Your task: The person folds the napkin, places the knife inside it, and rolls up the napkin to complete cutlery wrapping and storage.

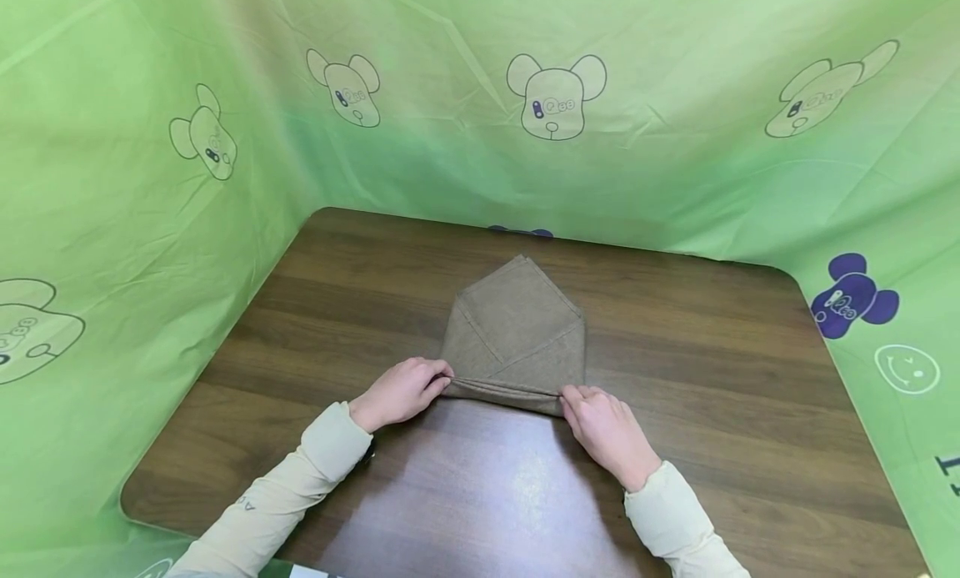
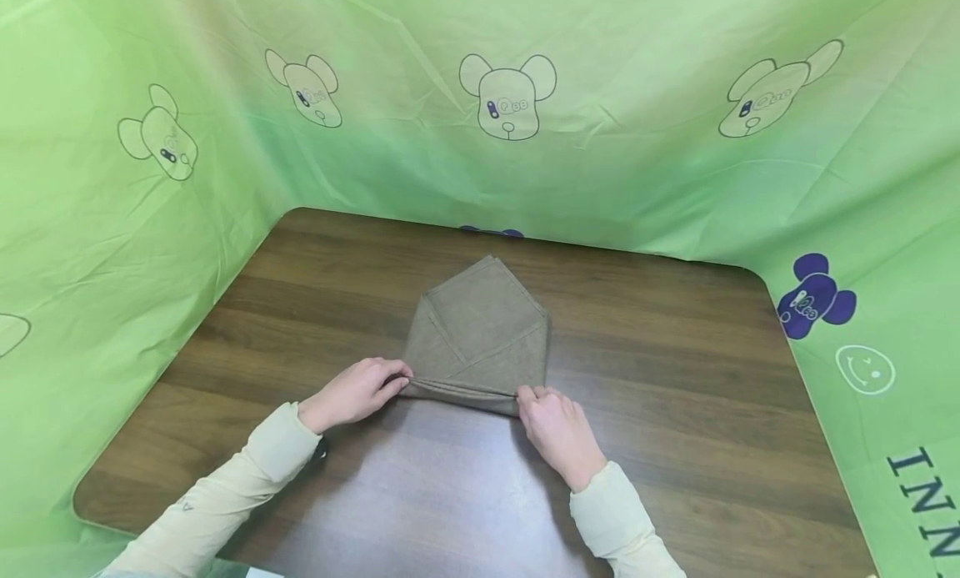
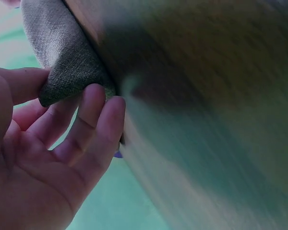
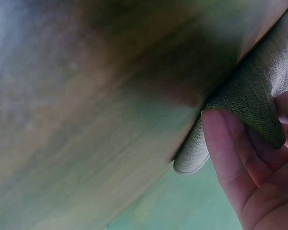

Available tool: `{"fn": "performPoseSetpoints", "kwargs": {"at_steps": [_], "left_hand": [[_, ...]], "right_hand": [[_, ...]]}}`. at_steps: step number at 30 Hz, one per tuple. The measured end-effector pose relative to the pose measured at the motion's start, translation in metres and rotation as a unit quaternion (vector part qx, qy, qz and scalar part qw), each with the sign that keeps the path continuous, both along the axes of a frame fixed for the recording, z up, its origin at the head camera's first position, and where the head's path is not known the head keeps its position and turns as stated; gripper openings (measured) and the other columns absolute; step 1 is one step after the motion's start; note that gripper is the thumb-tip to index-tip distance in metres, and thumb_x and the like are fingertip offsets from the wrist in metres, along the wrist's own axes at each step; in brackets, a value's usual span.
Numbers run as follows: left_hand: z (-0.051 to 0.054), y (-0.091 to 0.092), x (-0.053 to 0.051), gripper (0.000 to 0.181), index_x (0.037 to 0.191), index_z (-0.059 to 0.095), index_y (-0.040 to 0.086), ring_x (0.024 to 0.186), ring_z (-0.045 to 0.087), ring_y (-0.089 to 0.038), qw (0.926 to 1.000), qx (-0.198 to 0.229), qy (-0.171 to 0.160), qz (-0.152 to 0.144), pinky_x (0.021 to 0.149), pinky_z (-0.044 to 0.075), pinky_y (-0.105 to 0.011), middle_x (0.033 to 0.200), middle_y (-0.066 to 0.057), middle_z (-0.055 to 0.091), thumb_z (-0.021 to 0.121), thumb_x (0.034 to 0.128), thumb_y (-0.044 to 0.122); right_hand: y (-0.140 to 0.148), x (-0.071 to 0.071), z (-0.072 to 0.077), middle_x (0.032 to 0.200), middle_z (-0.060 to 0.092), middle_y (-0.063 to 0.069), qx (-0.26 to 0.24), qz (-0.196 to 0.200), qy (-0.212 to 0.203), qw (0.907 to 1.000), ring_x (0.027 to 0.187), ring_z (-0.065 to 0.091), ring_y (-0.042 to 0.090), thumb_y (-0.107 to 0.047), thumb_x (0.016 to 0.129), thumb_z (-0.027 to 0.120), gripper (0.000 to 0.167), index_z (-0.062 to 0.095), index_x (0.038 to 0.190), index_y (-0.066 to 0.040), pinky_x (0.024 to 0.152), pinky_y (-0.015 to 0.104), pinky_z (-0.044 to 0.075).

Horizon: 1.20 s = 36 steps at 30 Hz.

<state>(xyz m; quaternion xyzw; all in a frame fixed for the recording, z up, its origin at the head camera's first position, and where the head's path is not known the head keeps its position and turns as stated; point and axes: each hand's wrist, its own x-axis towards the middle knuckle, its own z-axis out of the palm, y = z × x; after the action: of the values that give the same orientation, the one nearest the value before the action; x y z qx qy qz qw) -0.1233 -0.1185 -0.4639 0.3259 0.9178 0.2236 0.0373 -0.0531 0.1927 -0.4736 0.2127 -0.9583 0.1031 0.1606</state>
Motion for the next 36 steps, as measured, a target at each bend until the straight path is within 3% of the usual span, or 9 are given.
{"fn": "performPoseSetpoints", "kwargs": {"at_steps": [8,26,32,36], "left_hand": [[-0.0018,0.0000,-0.0039,0.013,0.094,0.070,0.010,0.073,0.059,-0.006,0.9995,0.022,-0.019,-0.011,0.073,0.052,-0.028,0.085,0.003,0.070,0.057,0.0956,0.013],[0.0012,0.0045,-0.0048,0.013,0.092,0.072,0.012,0.069,0.055,-0.006,0.9993,-0.003,-0.035,0.014,0.069,0.049,-0.026,0.081,0.004,0.070,0.060,0.0928,0.014],[0.0029,0.0064,-0.0037,0.012,0.092,0.073,0.011,0.078,0.063,-0.010,0.9981,-0.012,-0.052,0.031,0.074,0.052,-0.030,0.087,0.001,0.073,0.061,0.0916,0.015],[0.0035,0.0088,-0.0028,0.013,0.092,0.075,0.012,0.082,0.068,-0.014,0.9980,-0.020,-0.043,0.043,0.076,0.054,-0.033,0.089,0.000,0.074,0.062,0.0909,0.016]], "right_hand": [[0.0003,-0.0010,0.0009,0.065,0.058,0.001,-0.012,-0.010,-0.023,0.9996,0.061,0.063,0.030,-0.010,0.088,0.065,0.018,0.052,0.076,-0.011,0.045,0.041,0.044],[0.0010,-0.0042,0.0021,0.058,0.055,-0.002,-0.065,-0.022,-0.055,0.9961,0.055,0.062,0.026,-0.010,0.087,0.068,0.018,0.054,0.076,-0.012,0.050,0.039,0.045],[0.0010,-0.0067,0.0036,0.070,0.069,0.004,-0.100,-0.052,-0.099,0.9886,0.064,0.067,0.028,-0.013,0.087,0.071,0.008,0.064,0.086,-0.009,0.059,0.042,0.051],[0.0008,-0.0086,0.0050,0.072,0.069,0.006,-0.116,-0.081,-0.130,0.9814,0.064,0.066,0.029,-0.016,0.086,0.072,0.010,0.065,0.087,-0.009,0.061,0.043,0.051]]}}
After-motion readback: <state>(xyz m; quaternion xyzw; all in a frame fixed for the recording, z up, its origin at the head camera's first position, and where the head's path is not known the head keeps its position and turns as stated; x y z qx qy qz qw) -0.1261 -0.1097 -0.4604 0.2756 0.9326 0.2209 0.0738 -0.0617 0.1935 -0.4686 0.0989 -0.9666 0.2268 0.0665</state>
